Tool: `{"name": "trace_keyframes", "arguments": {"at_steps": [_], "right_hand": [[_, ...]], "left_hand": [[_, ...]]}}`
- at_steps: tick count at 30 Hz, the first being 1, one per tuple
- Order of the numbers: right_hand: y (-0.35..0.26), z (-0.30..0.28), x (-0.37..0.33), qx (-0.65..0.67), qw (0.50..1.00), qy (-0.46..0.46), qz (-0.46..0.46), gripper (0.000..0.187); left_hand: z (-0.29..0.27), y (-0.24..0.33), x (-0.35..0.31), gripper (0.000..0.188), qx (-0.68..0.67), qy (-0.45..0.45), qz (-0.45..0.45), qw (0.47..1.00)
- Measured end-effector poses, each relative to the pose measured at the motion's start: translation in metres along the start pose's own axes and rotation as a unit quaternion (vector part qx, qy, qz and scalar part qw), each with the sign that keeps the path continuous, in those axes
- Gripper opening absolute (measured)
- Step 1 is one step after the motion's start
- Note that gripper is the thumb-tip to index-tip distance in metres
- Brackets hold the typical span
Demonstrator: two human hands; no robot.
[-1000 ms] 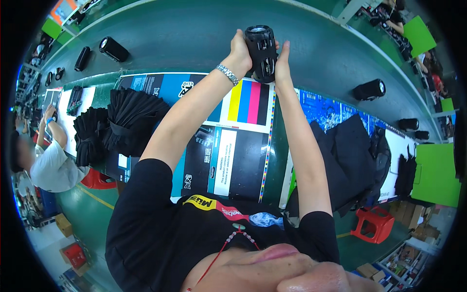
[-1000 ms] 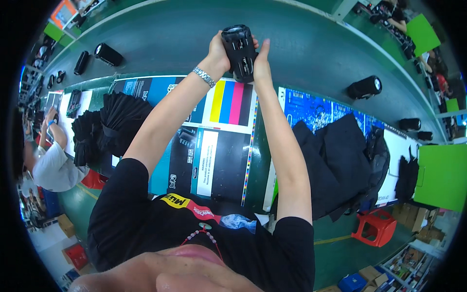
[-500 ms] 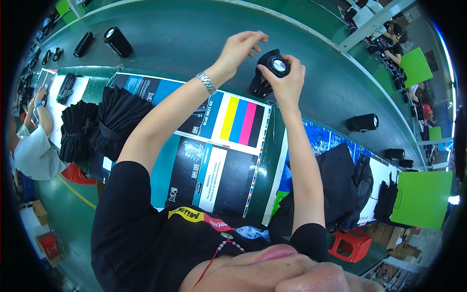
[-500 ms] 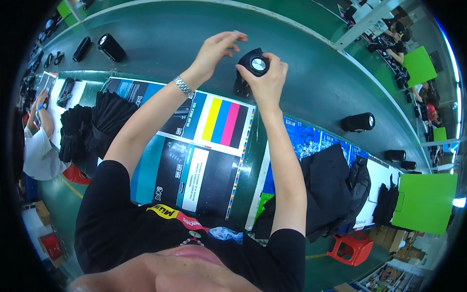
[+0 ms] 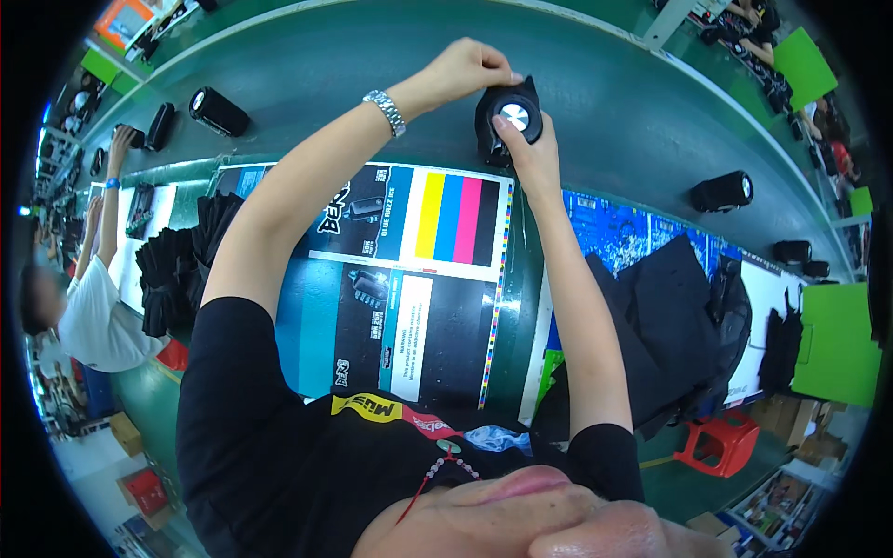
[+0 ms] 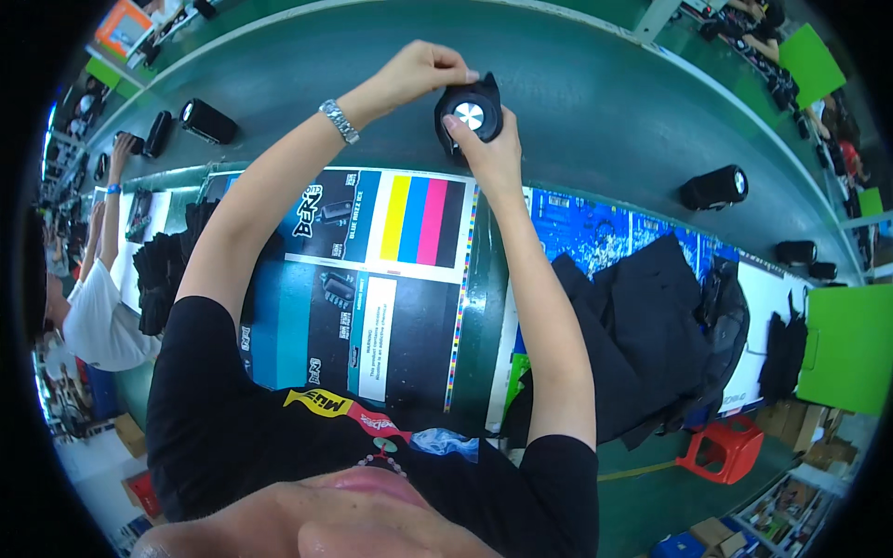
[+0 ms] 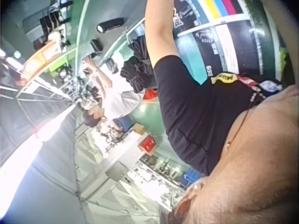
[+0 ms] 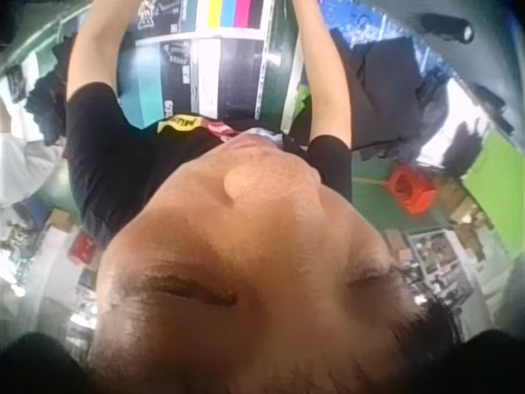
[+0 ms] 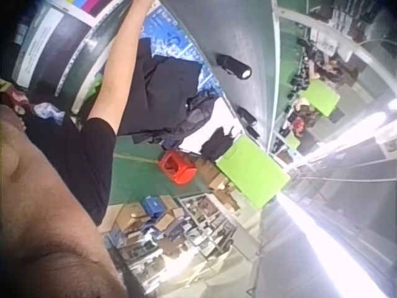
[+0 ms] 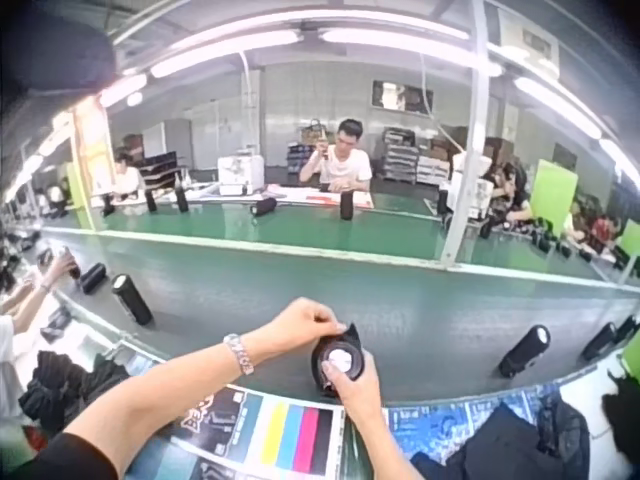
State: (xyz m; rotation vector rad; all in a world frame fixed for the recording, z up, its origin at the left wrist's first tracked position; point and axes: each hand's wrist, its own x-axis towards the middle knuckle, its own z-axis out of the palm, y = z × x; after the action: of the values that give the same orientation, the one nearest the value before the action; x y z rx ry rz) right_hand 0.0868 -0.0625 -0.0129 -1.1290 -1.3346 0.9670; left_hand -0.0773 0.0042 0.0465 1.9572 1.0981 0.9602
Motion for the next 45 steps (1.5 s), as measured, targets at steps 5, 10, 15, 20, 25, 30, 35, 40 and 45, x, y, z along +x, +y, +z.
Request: {"name": "trace_keyframes", "arguments": {"at_steps": [5,10,15,20,25,30,35,40,45], "right_hand": [[0.006,-0.008,0.018,-0.022,0.999,0.031,0.001,0.062],[0.004,-0.018,0.031,0.020,0.999,-0.022,0.033,0.058],[0.007,-0.046,0.024,0.157,0.967,-0.198,-0.023,0.077],[-0.006,-0.073,0.063,0.218,0.972,-0.034,0.084,0.099],[-0.025,-0.030,0.084,0.122,0.985,0.054,0.107,0.089],[0.013,-0.038,0.077,0.283,0.955,0.000,0.088,0.059],[0.074,-0.052,0.069,0.329,0.933,0.058,0.132,0.029],[0.068,-0.056,0.078,0.263,0.948,0.114,0.139,0.044],[0.011,-0.066,0.027,0.156,0.976,0.150,-0.031,0.071]], "left_hand": [[0.006,0.036,-0.009,0.025,0.133,0.040,0.127,0.982],[0.006,0.039,-0.019,0.018,0.065,0.036,0.124,0.989],[0.016,0.033,-0.035,0.014,0.076,0.049,0.151,0.984],[0.027,0.034,-0.027,0.031,-0.139,0.178,0.101,0.969],[0.085,0.020,0.003,0.055,-0.553,0.193,-0.104,0.804],[0.118,0.005,0.000,0.066,-0.461,0.206,-0.061,0.861],[0.143,-0.010,0.001,0.065,-0.454,0.189,-0.049,0.869],[0.148,-0.027,0.018,0.058,-0.466,0.266,-0.126,0.834],[0.142,-0.010,-0.002,0.055,-0.295,0.269,-0.188,0.897]]}}
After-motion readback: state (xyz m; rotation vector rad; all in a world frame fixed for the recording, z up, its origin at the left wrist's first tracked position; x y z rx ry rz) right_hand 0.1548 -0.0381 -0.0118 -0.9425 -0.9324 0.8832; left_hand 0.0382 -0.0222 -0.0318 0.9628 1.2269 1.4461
